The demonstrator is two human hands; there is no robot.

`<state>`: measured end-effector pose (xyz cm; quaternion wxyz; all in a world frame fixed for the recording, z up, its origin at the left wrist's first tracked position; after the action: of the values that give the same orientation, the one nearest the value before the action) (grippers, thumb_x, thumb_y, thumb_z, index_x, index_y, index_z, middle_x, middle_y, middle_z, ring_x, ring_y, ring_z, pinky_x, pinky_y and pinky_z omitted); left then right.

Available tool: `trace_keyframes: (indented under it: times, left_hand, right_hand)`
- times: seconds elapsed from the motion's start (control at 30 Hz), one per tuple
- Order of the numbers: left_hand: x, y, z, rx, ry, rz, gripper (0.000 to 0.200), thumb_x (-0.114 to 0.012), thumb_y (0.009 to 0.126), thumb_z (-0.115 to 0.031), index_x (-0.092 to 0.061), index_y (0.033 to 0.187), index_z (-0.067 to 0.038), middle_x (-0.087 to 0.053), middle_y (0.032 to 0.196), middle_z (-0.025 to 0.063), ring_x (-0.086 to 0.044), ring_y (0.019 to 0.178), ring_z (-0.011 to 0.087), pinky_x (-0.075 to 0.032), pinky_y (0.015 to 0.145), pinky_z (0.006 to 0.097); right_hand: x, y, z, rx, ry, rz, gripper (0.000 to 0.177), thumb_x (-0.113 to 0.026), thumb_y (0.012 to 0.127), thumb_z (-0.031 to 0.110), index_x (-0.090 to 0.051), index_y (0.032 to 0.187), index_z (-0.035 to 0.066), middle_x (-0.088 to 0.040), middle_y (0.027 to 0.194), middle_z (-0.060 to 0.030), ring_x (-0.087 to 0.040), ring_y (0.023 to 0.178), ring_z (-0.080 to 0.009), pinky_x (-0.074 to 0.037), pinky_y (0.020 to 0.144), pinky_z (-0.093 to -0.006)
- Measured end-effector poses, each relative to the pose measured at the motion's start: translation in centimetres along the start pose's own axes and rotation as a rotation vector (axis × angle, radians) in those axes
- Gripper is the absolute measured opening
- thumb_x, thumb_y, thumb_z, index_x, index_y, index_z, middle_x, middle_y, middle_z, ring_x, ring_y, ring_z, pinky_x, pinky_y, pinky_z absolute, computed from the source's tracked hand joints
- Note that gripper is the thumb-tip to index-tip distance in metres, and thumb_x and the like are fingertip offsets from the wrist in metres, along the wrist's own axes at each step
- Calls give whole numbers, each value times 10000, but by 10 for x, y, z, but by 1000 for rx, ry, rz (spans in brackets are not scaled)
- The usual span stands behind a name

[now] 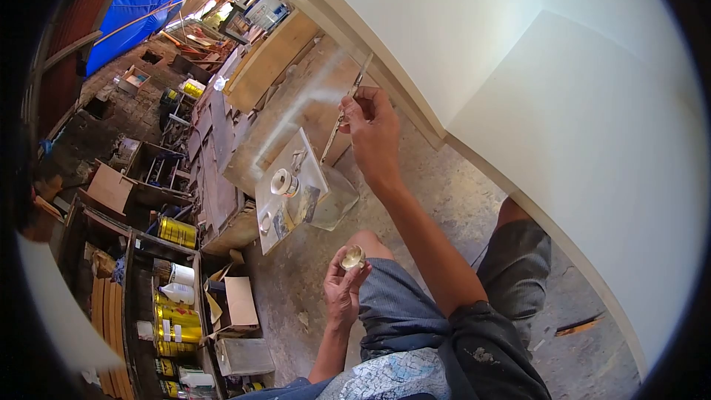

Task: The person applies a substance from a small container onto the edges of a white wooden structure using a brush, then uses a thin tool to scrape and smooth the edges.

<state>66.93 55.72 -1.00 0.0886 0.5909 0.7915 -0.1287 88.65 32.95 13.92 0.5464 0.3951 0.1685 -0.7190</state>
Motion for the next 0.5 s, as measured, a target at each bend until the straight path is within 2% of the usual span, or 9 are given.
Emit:
trace_keyframes:
  times: [0.5]
  left_hand:
    - [2,0,2,9,17,-10,542,-682,917,43,-467,1412,4,-628,1240,145,-683,1060,247,-589,967,392]
  right_hand:
    - [0,-4,-2,5,-15,7,169,-628,999,130,-591,1076,-17,-650,910,-69,-613,780,-109,-578,669,-276]
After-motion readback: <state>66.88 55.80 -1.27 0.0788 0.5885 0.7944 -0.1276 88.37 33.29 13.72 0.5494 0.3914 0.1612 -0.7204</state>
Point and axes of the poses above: each hand's wrist, its own y-axis towards the middle knuckle, its own x-axis out of the back of the hand, z = x × y, the point moved 10 cm from there along y, towards the middle knuckle
